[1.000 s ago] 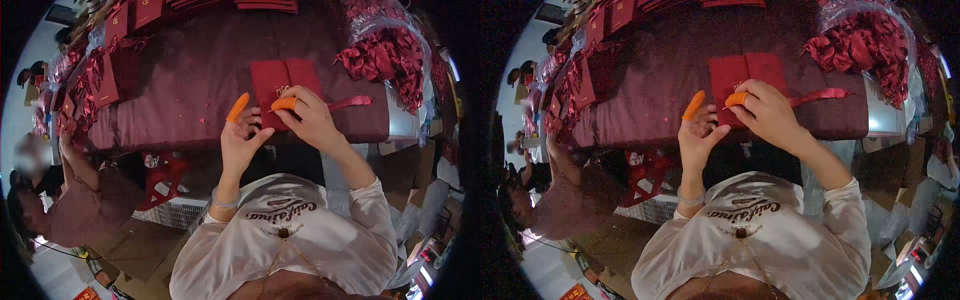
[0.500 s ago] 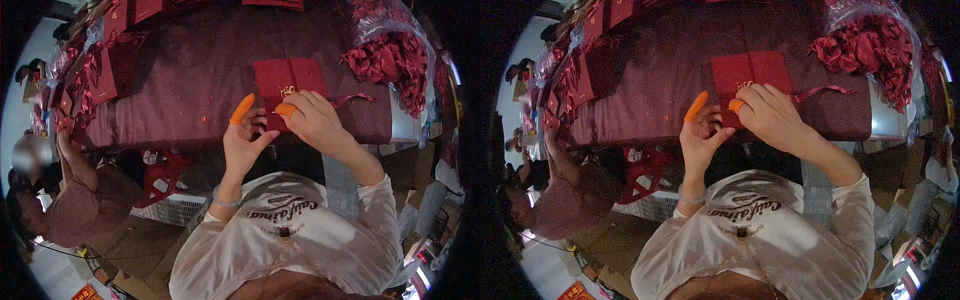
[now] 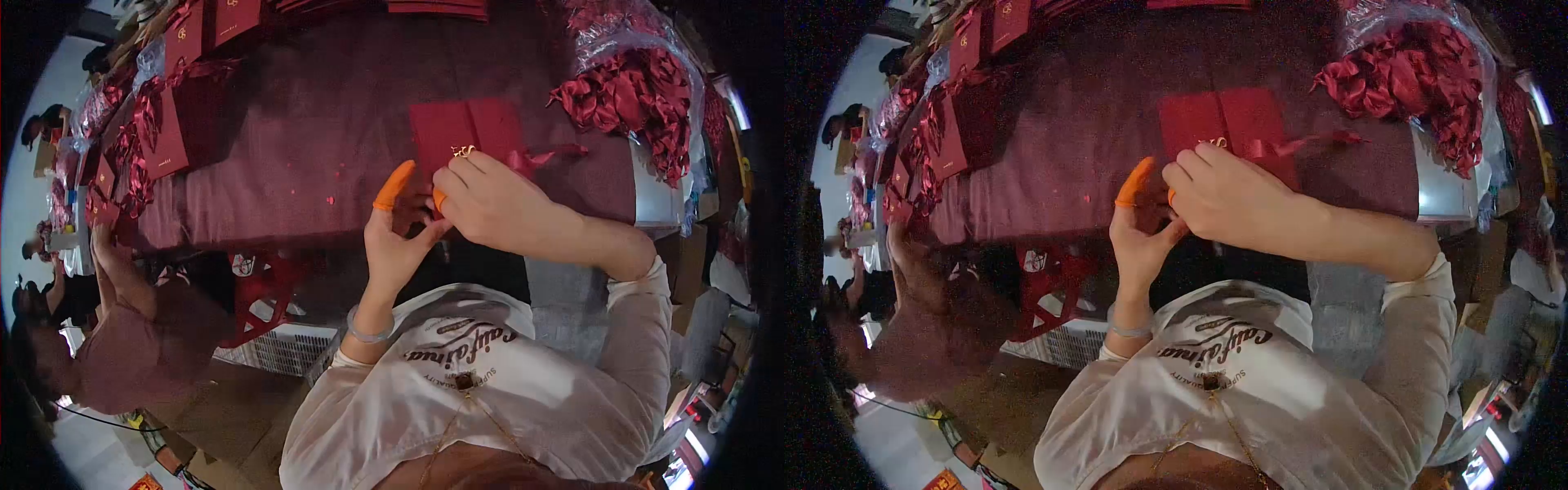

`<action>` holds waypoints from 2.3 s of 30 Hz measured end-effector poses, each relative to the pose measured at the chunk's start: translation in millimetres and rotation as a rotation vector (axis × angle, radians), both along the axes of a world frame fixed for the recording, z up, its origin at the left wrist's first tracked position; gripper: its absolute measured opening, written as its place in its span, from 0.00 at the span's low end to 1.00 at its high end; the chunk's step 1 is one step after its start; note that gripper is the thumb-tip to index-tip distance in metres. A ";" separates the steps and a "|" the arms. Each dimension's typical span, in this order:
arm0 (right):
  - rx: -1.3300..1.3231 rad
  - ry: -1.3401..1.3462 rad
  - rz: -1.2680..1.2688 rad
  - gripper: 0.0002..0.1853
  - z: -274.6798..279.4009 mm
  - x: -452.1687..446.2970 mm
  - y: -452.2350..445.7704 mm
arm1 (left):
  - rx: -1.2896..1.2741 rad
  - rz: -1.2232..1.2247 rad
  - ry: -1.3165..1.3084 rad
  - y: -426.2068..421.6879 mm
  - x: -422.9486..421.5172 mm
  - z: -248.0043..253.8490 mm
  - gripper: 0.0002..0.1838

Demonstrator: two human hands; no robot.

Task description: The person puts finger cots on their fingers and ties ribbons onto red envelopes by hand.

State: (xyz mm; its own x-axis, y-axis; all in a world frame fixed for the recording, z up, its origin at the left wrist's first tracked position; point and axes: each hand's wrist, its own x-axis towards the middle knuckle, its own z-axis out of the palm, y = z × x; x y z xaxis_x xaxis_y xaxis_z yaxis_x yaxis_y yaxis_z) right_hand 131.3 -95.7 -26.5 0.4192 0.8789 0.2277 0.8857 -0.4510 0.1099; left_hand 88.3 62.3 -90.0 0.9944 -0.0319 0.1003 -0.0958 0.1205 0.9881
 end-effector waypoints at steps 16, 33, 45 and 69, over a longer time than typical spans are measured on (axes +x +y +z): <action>0.654 0.793 -0.360 0.11 -39.7 5.9 -21.2 | -0.059 -0.048 -0.021 2.7 0.0 -0.9 0.38; 0.756 0.572 -0.168 0.10 -61.0 0.1 -26.4 | 0.773 -0.139 -0.124 13.1 31.9 15.3 0.34; 0.719 0.381 -0.187 0.14 -62.2 -0.5 -24.2 | 1.153 -0.269 -0.562 36.2 34.3 55.8 0.05; 0.509 0.069 -1.068 0.18 -50.2 8.1 -76.9 | 0.818 0.197 -0.286 0.3 38.9 13.9 0.17</action>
State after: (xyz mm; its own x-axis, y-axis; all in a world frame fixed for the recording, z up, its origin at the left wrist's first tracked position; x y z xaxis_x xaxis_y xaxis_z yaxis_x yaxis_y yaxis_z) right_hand 139.4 -172.6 -76.7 0.9109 -0.1090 0.3979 0.0308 -0.9438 -0.3291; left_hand 127.2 62.6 -76.1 0.9296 -0.0335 0.3670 -0.2972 -0.6571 0.6927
